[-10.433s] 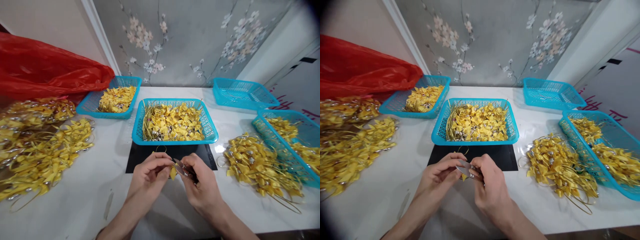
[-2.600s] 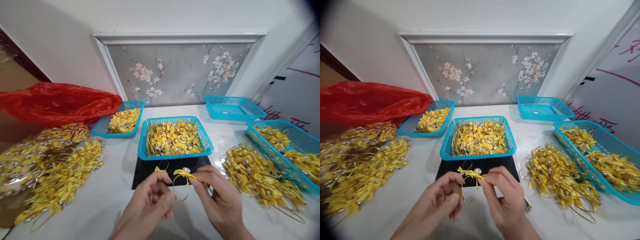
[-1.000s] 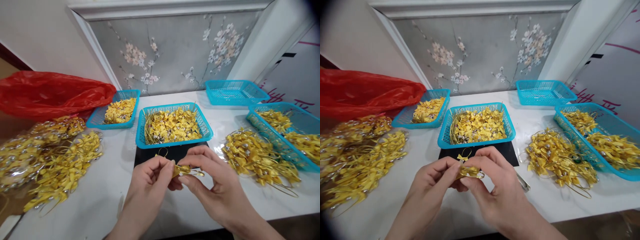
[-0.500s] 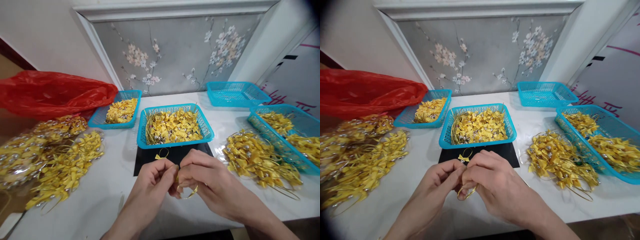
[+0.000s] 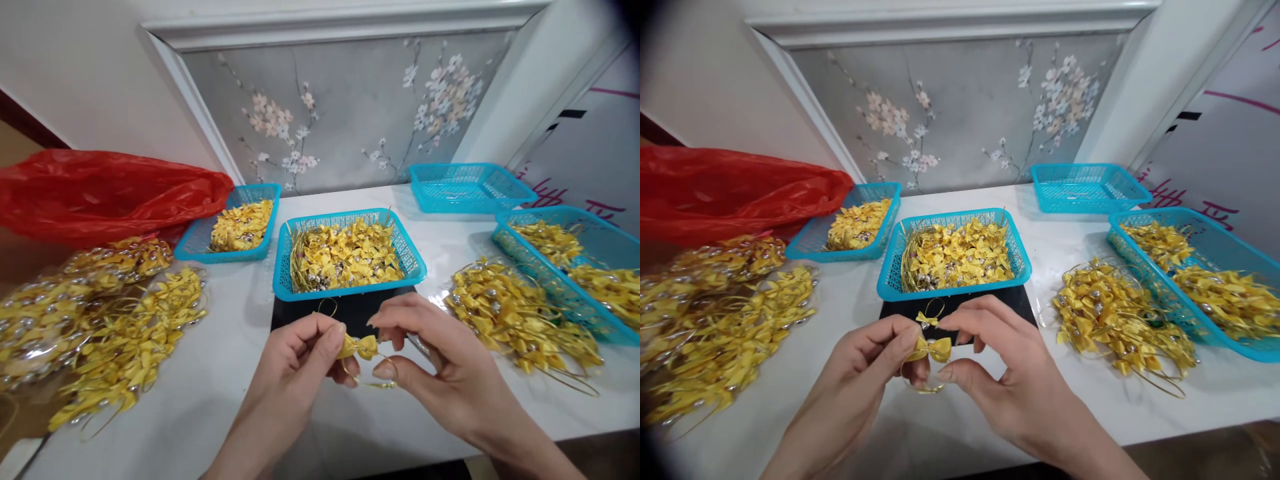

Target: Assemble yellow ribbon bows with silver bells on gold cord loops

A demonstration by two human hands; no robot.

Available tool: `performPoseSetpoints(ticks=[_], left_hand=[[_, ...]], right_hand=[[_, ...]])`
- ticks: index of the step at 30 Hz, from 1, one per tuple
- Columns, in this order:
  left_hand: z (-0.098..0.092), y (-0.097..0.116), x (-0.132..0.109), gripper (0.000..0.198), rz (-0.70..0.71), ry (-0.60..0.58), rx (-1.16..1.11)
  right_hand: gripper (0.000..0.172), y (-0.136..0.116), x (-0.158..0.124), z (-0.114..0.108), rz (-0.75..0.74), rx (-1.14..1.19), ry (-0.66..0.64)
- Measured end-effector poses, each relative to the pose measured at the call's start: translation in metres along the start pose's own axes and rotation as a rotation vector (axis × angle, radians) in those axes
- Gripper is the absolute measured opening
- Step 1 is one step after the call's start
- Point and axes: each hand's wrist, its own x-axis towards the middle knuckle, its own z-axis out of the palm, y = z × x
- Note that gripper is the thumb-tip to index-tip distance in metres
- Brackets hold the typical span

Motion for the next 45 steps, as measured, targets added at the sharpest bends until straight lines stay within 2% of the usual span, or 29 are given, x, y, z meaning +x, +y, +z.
performPoseSetpoints(ticks=[8, 11, 15, 19, 22, 25, 29, 32, 35, 40, 45], left_hand=[[0.008, 0.005, -0.002, 0.026, 0.009, 0.023, 0.107], [0.009, 0.007, -0.002, 0.028, 0.010, 0.017, 0.107], [0.007, 0.005, 0.000, 0.029, -0.014, -0.028, 0.054], [0.005, 0.002, 0.003, 0.029, -0.074, -0.053, 0.041], [0.005, 0.000, 0.005, 0.030, -0.077, -0.052, 0.072], [0.007, -0.001, 0.006, 0.030, -0.054, -0.034, 0.088], [0.009, -0.002, 0.004, 0.029, -0.003, -0.036, 0.062], [0.007, -0.002, 0.003, 0.028, -0.003, -0.016, 0.004], [0.005, -0.001, 0.003, 0.030, -0.014, 0.004, -0.072], [0.006, -0.001, 0.002, 0.028, -0.027, 0.033, -0.106], [0.006, -0.001, -0.005, 0.035, 0.004, 0.086, -0.141]], right_hand=[[0.019, -0.012, 0.010, 0.011, -0.207, -0.210, 0.046], [0.022, -0.011, 0.012, 0.009, -0.238, -0.237, 0.024], [0.030, -0.009, 0.015, 0.001, -0.320, -0.279, -0.139], [0.037, -0.015, 0.024, -0.006, -0.430, -0.435, -0.347], [0.036, -0.023, 0.030, -0.006, -0.466, -0.549, -0.408], [0.033, -0.022, 0.030, 0.000, -0.433, -0.580, -0.381], [0.014, -0.006, 0.019, 0.000, -0.244, -0.315, -0.208], [0.035, 0.004, 0.007, -0.004, -0.056, -0.130, -0.070], [0.037, 0.008, 0.001, -0.005, 0.050, -0.017, -0.009], [0.011, 0.003, 0.005, 0.007, 0.121, 0.119, 0.010], [0.007, 0.002, 0.006, 0.012, 0.103, 0.105, 0.071]])
